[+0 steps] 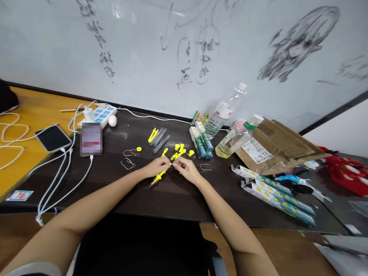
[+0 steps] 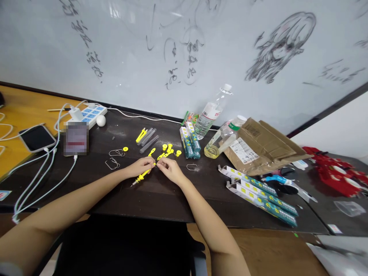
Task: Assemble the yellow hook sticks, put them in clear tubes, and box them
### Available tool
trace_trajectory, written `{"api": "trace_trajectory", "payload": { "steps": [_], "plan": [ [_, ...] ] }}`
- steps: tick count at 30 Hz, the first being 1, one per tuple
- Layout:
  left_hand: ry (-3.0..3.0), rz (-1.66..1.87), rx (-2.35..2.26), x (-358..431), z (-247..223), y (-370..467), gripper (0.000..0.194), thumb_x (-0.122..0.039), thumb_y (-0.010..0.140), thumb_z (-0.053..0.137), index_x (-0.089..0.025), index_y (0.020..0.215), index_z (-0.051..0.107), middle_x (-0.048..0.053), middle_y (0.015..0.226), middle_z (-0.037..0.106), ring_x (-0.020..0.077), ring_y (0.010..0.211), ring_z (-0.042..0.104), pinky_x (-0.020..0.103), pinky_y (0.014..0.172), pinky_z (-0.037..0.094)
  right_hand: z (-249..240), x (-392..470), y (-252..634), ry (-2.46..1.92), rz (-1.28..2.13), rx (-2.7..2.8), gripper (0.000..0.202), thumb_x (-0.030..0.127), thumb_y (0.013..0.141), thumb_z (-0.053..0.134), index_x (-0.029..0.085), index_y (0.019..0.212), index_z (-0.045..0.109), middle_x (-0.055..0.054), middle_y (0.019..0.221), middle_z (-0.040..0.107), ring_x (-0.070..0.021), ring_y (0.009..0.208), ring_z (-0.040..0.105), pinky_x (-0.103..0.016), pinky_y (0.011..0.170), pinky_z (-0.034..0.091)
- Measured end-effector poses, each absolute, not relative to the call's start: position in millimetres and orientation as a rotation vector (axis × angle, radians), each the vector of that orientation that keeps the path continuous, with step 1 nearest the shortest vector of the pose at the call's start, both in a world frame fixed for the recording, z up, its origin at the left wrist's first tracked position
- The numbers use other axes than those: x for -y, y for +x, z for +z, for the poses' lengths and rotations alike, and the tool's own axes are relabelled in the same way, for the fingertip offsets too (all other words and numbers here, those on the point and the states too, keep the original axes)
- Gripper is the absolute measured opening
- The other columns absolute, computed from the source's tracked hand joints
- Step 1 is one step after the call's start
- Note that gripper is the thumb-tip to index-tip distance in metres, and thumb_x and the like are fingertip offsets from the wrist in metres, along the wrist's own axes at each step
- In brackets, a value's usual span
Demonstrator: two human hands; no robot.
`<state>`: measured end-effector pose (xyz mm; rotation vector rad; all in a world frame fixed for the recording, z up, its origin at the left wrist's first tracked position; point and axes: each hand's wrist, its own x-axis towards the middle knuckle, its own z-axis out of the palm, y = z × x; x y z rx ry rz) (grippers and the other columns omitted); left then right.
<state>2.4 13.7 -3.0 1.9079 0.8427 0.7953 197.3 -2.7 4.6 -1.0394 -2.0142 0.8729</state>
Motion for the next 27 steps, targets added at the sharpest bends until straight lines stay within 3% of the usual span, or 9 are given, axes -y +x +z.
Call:
{"api": "trace_trajectory", "payload": {
  "steps": [7,20,27],
  "plan": [
    [1.832,0.668,-0.817,-13,-3,0,0.02,-0.031,0.081,0.046,-0.016,0.067,0.048,-0.004,0.058,0.049,0.0093,0.05,0.045,0.023,0.053,0.037,7,4,198,-1.013,0.88,2.059,0.027,0.042,0.089,0.049,0.019,0.084,0.06,-0.001,0.072,0.055,-0.0128,0.064,0.051,-0.022,0.054,0.042],
    [1.979,0.651,-0.838,-18,-8,2,0.022,-0.03,0.082,0.044,-0.015,0.069,0.053,-0.004,0.063,0.046,0.0105,0.063,0.042,0.022,0.061,0.034,5,5,193,-0.997,0.773,2.104,0.024,0.039,0.091,0.046,0.02,0.08,0.056,-0.001,0.068,0.054,-0.013,0.061,0.051,-0.023,0.055,0.043],
    [2.062,0.631,-0.889,-13,-3,3,0.022,-0.027,0.084,0.044,-0.015,0.071,0.056,-0.003,0.063,0.047,0.011,0.063,0.042,0.023,0.061,0.033,0,6,188,-1.017,0.92,1.983,0.026,0.045,0.088,0.049,0.021,0.078,0.051,0.001,0.064,0.053,-0.0113,0.052,0.052,-0.023,0.049,0.043]
  ]
}}
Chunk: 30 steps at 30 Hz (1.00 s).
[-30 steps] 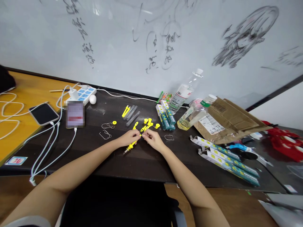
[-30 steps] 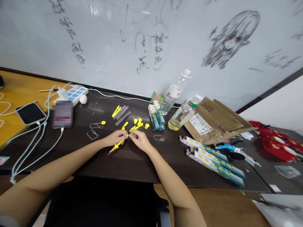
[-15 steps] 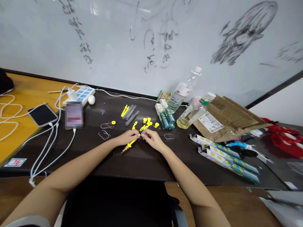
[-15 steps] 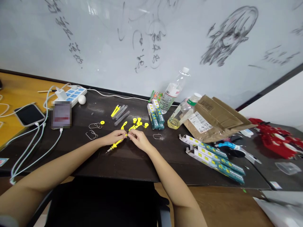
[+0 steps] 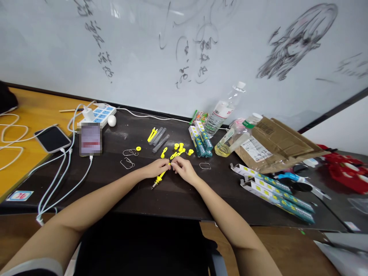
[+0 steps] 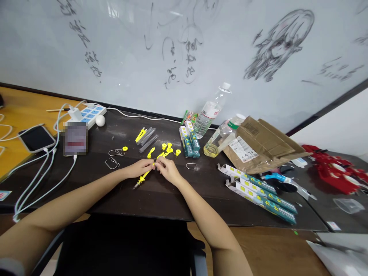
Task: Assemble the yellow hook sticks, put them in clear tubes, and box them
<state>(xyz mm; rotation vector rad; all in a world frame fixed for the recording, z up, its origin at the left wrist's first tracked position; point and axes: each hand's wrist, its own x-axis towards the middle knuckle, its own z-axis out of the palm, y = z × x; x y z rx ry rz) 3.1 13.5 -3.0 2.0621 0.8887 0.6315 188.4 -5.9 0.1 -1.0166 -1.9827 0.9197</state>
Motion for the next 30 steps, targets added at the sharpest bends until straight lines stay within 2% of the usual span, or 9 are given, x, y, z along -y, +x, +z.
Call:
{"api": "trace_trajectory", "payload": {
  "steps": [8,15,18,23,30],
  "plan": [
    [2.002,0.709,-0.961,-11,-1,7,0.02,-0.024,0.083,0.044,-0.016,0.066,0.051,-0.004,0.06,0.044,0.0108,0.062,0.04,0.023,0.061,0.033,5,2,190,-1.019,0.909,1.962,0.026,0.044,0.088,0.052,0.02,0.077,0.051,0.001,0.065,0.055,-0.0117,0.058,0.051,-0.023,0.055,0.042],
    [2.025,0.659,-0.967,-7,4,7,0.022,-0.024,0.081,0.042,-0.017,0.06,0.04,-0.004,0.06,0.039,0.0109,0.061,0.038,0.024,0.059,0.03,18,2,200,-1.035,0.61,2.26,0.012,0.03,0.088,0.054,0.02,0.082,0.058,0.0,0.07,0.055,-0.0118,0.061,0.048,-0.023,0.059,0.038],
    [2.054,0.645,-0.963,-5,7,8,0.023,-0.022,0.081,0.043,-0.018,0.059,0.035,-0.004,0.061,0.037,0.011,0.062,0.037,0.024,0.059,0.03,20,3,201,-1.024,0.407,2.386,0.009,0.025,0.088,0.053,0.021,0.084,0.06,-0.002,0.075,0.058,-0.0142,0.069,0.051,-0.025,0.065,0.039],
    [2.085,0.681,-0.97,-6,7,8,0.023,-0.024,0.083,0.041,-0.018,0.061,0.036,-0.003,0.064,0.039,0.0117,0.063,0.039,0.025,0.062,0.032,23,6,202,-0.976,0.226,2.464,0.014,0.023,0.091,0.048,0.021,0.082,0.058,-0.006,0.082,0.06,-0.0189,0.083,0.053,-0.029,0.073,0.04],
    [2.199,0.681,-0.928,-7,1,8,0.022,-0.024,0.085,0.04,-0.019,0.064,0.037,-0.001,0.069,0.042,0.0139,0.068,0.042,0.028,0.068,0.036,23,6,203,-0.934,0.266,2.445,0.018,0.023,0.094,0.043,0.02,0.086,0.059,-0.007,0.085,0.061,-0.0189,0.083,0.055,-0.03,0.076,0.043]
  ]
}}
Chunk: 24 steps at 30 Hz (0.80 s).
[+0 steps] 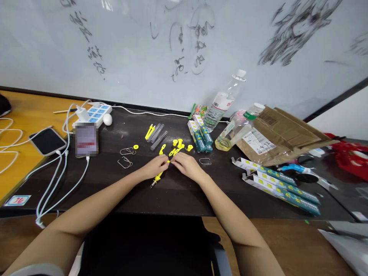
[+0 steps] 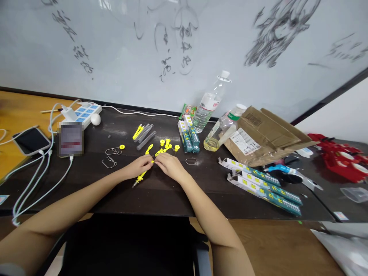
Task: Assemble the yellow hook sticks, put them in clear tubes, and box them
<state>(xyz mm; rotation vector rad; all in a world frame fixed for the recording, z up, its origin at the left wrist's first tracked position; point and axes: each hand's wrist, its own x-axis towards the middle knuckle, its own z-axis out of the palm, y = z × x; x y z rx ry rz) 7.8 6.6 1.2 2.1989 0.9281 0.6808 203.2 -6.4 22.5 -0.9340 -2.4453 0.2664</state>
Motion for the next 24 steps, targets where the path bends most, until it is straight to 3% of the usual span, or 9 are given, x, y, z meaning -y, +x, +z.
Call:
{"api": "trace_trajectory", "payload": {
  "steps": [11,24],
  "plan": [
    [2.316,0.572,-1.036,-2,2,8,0.019,-0.022,0.089,0.036,-0.019,0.072,0.043,0.002,0.077,0.049,0.0162,0.074,0.049,0.03,0.072,0.04,6,7,196,-0.888,0.22,2.331,0.016,0.024,0.093,0.045,0.02,0.083,0.058,-0.007,0.081,0.062,-0.0196,0.08,0.057,-0.031,0.074,0.046],
    [2.412,0.489,-1.145,4,9,8,0.015,-0.02,0.09,0.036,-0.017,0.086,0.05,0.007,0.091,0.054,0.0205,0.085,0.055,0.034,0.079,0.044,1,8,188,-1.059,0.431,2.099,0.012,0.025,0.088,0.054,0.019,0.078,0.058,-0.003,0.074,0.061,-0.0159,0.066,0.055,-0.027,0.064,0.043]
  ]
}}
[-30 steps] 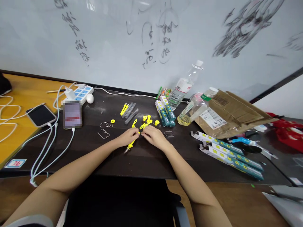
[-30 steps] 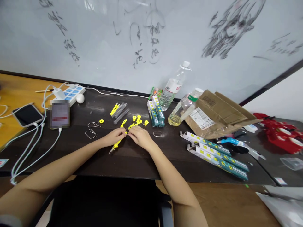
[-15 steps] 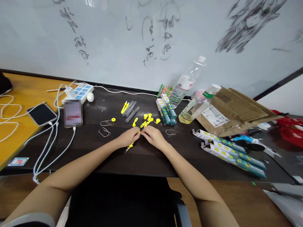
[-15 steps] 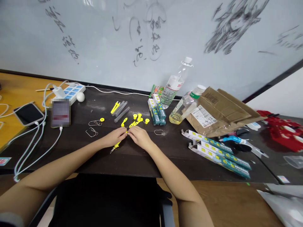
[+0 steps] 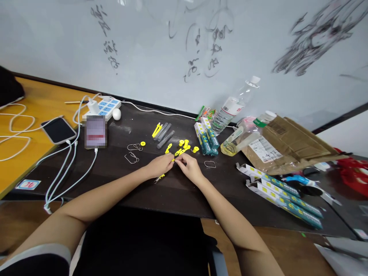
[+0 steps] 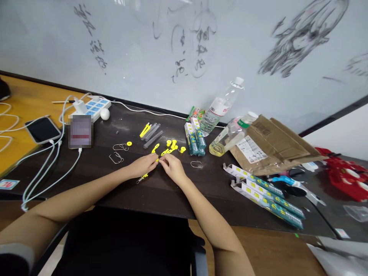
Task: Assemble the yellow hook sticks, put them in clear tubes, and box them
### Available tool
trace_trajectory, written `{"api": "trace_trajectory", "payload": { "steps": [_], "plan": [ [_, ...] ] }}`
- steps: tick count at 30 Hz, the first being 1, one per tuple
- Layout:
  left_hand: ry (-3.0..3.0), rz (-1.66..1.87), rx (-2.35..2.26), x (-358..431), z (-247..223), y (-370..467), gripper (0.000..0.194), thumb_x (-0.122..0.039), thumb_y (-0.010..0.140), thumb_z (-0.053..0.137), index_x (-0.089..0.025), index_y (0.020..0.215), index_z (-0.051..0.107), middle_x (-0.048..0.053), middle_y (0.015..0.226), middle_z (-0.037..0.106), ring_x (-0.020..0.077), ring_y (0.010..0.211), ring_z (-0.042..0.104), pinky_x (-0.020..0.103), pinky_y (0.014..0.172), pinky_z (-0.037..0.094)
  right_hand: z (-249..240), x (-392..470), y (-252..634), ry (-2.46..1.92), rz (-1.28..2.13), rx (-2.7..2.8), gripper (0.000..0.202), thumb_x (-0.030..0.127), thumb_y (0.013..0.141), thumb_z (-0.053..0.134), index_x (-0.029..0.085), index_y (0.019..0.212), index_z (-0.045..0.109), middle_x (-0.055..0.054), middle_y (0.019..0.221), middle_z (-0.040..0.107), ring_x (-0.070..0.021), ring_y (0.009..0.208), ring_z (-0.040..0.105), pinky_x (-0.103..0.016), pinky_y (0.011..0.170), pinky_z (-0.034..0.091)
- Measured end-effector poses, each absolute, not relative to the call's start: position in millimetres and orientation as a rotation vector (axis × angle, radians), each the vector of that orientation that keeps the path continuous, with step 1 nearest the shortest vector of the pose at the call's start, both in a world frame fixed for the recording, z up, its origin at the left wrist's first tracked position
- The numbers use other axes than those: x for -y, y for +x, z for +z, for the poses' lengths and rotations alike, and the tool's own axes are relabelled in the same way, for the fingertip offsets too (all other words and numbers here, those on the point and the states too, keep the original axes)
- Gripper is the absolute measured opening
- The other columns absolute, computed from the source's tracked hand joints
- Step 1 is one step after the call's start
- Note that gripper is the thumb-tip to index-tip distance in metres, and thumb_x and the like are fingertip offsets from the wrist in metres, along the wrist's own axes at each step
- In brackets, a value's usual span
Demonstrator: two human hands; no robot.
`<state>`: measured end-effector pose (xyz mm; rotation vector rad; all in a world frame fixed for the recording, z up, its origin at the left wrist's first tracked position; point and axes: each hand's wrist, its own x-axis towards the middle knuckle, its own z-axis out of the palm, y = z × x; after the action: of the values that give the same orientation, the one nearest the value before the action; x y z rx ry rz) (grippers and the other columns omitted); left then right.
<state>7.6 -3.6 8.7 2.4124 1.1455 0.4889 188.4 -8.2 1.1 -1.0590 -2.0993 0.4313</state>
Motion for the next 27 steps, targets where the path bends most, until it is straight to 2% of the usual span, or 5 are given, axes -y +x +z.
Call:
{"api": "trace_trajectory", "payload": {
  "steps": [6,11,18,24,27],
  "plan": [
    [2.368,0.6,-1.062,2,0,8,0.014,-0.02,0.089,0.036,-0.017,0.086,0.049,0.007,0.094,0.051,0.0186,0.086,0.054,0.034,0.081,0.045,-1,7,190,-1.065,0.508,2.066,0.013,0.027,0.087,0.054,0.019,0.077,0.059,-0.003,0.074,0.062,-0.0155,0.066,0.056,-0.027,0.063,0.045],
    [2.24,0.786,-0.913,-8,-20,12,0.017,-0.022,0.089,0.038,-0.018,0.074,0.046,0.005,0.085,0.05,0.0176,0.087,0.052,0.034,0.086,0.045,1,11,188,-1.075,0.452,2.061,0.016,0.03,0.087,0.054,0.02,0.076,0.059,-0.003,0.072,0.061,-0.0152,0.065,0.056,-0.027,0.064,0.045],
    [2.031,0.938,-0.773,-11,-20,16,0.02,-0.026,0.088,0.042,-0.017,0.071,0.049,0.009,0.105,0.056,0.0182,0.101,0.054,0.035,0.094,0.041,4,10,188,-1.06,0.733,1.852,0.022,0.039,0.083,0.058,0.019,0.073,0.057,-0.003,0.071,0.063,-0.0145,0.061,0.058,-0.028,0.061,0.05],
    [1.975,0.866,-0.891,-3,-4,14,0.025,-0.028,0.088,0.04,-0.017,0.068,0.047,0.001,0.072,0.053,0.0136,0.073,0.052,0.028,0.074,0.045,5,9,188,-1.043,0.869,1.833,0.023,0.042,0.086,0.055,0.019,0.082,0.059,-0.003,0.077,0.064,-0.015,0.067,0.061,-0.028,0.066,0.052],
    [1.975,0.84,-0.92,-1,1,14,0.022,-0.027,0.087,0.042,-0.017,0.068,0.049,-0.001,0.066,0.05,0.0129,0.069,0.049,0.027,0.071,0.044,4,9,188,-1.02,0.847,1.869,0.02,0.039,0.088,0.052,0.02,0.085,0.056,-0.002,0.076,0.062,-0.0144,0.069,0.06,-0.028,0.068,0.051]
  ]
}}
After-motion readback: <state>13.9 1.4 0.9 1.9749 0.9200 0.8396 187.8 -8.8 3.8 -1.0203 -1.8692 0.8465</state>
